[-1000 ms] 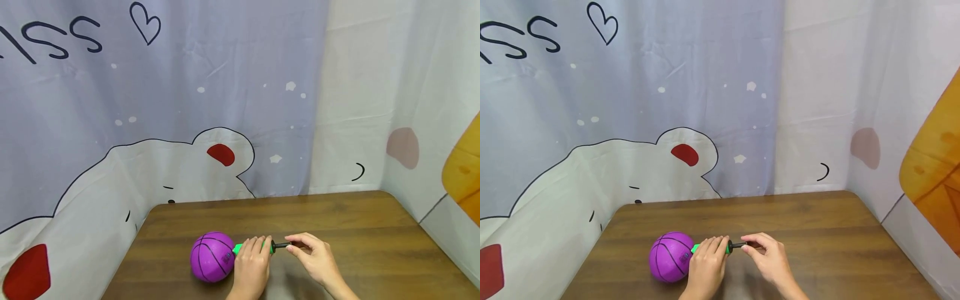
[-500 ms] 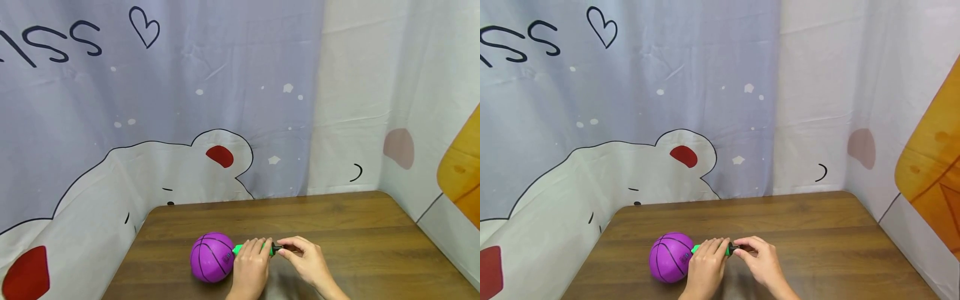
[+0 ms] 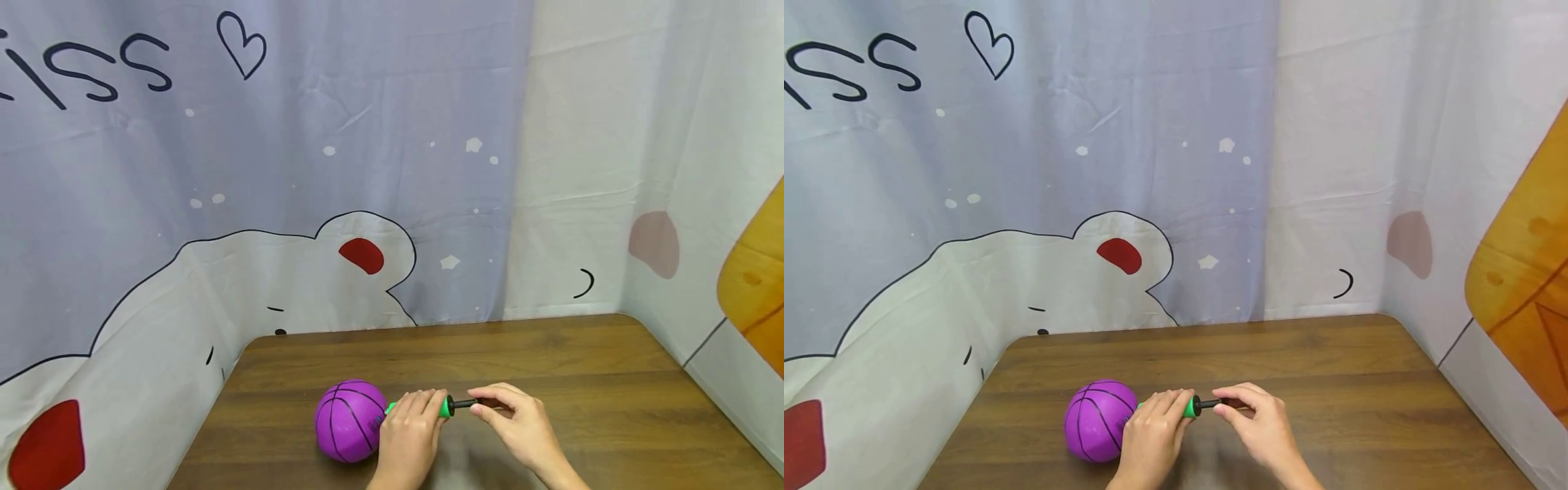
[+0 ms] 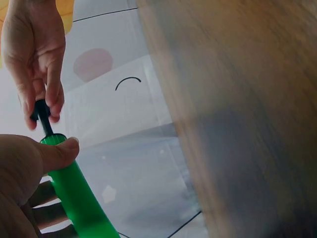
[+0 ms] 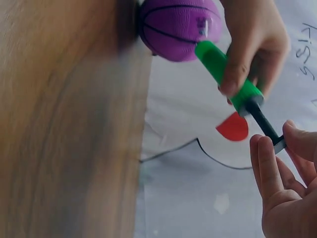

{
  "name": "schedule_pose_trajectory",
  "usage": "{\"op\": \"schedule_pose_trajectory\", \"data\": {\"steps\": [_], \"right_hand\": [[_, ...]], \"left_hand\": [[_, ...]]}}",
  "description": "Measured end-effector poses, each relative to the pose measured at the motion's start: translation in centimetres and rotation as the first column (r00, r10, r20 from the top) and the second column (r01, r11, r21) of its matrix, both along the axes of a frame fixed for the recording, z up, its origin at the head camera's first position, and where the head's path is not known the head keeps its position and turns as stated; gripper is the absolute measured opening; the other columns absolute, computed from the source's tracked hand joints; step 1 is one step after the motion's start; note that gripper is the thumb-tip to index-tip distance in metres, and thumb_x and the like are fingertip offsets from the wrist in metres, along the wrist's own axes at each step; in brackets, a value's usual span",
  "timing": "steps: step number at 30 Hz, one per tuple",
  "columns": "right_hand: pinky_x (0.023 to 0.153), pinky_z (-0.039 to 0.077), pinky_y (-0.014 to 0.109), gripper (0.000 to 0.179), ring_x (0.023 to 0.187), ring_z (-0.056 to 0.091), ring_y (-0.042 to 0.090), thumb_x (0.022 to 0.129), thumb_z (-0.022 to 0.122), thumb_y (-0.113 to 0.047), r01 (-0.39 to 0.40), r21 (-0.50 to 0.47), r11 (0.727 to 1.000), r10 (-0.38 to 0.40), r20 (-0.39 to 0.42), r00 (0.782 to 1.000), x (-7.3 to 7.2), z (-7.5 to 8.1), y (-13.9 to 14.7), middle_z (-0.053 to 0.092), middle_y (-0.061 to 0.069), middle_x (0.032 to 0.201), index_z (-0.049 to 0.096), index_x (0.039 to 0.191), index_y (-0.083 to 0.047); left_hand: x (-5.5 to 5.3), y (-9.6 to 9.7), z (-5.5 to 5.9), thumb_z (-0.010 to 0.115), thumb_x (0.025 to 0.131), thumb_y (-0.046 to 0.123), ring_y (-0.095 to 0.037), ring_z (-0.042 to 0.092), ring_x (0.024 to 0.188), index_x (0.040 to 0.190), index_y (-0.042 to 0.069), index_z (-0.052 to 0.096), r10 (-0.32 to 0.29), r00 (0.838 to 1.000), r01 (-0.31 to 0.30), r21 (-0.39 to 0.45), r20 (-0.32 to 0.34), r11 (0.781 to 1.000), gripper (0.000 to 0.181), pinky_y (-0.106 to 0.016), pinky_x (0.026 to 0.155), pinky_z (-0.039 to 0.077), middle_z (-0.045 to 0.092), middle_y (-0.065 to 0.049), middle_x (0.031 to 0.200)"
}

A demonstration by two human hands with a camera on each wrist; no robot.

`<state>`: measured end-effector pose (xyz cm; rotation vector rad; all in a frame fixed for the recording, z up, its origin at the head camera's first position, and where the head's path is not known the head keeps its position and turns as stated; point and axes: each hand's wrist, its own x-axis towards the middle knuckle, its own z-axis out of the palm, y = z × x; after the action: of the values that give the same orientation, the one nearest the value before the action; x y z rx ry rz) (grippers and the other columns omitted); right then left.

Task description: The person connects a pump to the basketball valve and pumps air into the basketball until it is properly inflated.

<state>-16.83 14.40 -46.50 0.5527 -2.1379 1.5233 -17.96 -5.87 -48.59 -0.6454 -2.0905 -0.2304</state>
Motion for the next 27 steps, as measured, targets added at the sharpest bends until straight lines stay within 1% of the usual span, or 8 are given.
{"op": "schedule_pose_trajectory", "data": {"steps": [5,10,13,15,19,24,27], "right_hand": [[0.071,0.060,0.021,0.023,0.086,0.069,0.005,0.085,0.079,-0.005,0.034,0.022,0.999,-0.033,-0.009,0.999,0.4,0.8,2.1,0.074,0.001,0.099,0.077,0.106,-0.014],[0.075,0.059,0.018,0.022,0.088,0.069,0.003,0.087,0.078,-0.007,0.105,0.042,0.994,-0.106,0.024,0.994,0.7,1.6,4.2,0.073,-0.005,0.101,0.077,0.106,-0.017],[0.076,0.058,0.016,0.021,0.089,0.069,0.003,0.088,0.078,-0.010,0.135,0.054,0.989,-0.137,0.042,0.990,0.8,1.8,4.7,0.073,-0.006,0.102,0.077,0.107,-0.018],[0.076,0.058,0.016,0.021,0.089,0.069,0.003,0.088,0.078,-0.010,0.140,0.056,0.989,-0.143,0.042,0.989,0.7,1.8,4.8,0.073,-0.006,0.102,0.077,0.108,-0.018],[0.076,0.058,0.017,0.021,0.089,0.069,0.003,0.088,0.078,-0.008,0.124,0.041,0.991,-0.125,0.030,0.992,0.6,1.6,4.2,0.073,-0.006,0.101,0.077,0.107,-0.016],[0.075,0.059,0.018,0.022,0.087,0.069,0.004,0.086,0.078,-0.005,0.098,0.018,0.995,-0.098,0.005,0.995,0.3,0.8,2.8,0.073,-0.005,0.100,0.077,0.106,-0.016],[0.074,0.060,0.020,0.022,0.086,0.069,0.005,0.086,0.078,-0.006,0.071,0.010,0.997,-0.071,-0.001,0.997,0.2,0.3,1.6,0.074,-0.002,0.099,0.077,0.105,-0.016]], "left_hand": [[-0.2,-0.2,0.0,0.090,0.069,0.026,-0.019,0.073,0.093,0.114,0.018,0.075,0.003,1.000,-0.003,0.014,0.008,1.000,0.048,-0.037,0.084,0.062,0.076,0.000,0.104],[-0.2,-0.5,-0.1,0.090,0.071,0.025,-0.018,0.073,0.093,0.115,0.018,0.074,0.008,1.000,-0.008,0.016,0.011,1.000,0.048,-0.037,0.085,0.062,0.076,0.000,0.105],[-0.2,-0.6,-0.1,0.089,0.072,0.025,-0.018,0.073,0.093,0.116,0.018,0.074,0.009,1.000,-0.009,0.017,0.005,1.000,0.047,-0.037,0.084,0.062,0.075,0.001,0.105],[-0.2,-0.6,-0.1,0.089,0.072,0.025,-0.018,0.073,0.093,0.115,0.017,0.074,0.008,1.000,-0.008,0.022,-0.003,1.000,0.046,-0.037,0.084,0.062,0.075,0.000,0.105],[-0.2,-0.5,-0.1,0.091,0.069,0.022,-0.020,0.073,0.093,0.113,0.015,0.075,0.007,1.000,-0.007,0.025,-0.024,1.000,0.047,-0.038,0.084,0.062,0.076,-0.001,0.104],[0.0,-0.1,-0.1,0.092,0.067,0.020,-0.020,0.073,0.092,0.111,0.014,0.076,0.021,0.999,-0.021,-0.002,-0.041,1.000,0.047,-0.037,0.084,0.062,0.076,-0.002,0.103],[0.1,0.2,0.0,0.092,0.066,0.021,-0.020,0.073,0.091,0.110,0.014,0.076,0.030,0.998,-0.030,-0.012,-0.048,0.999,0.048,-0.037,0.083,0.062,0.076,-0.002,0.103]]}}
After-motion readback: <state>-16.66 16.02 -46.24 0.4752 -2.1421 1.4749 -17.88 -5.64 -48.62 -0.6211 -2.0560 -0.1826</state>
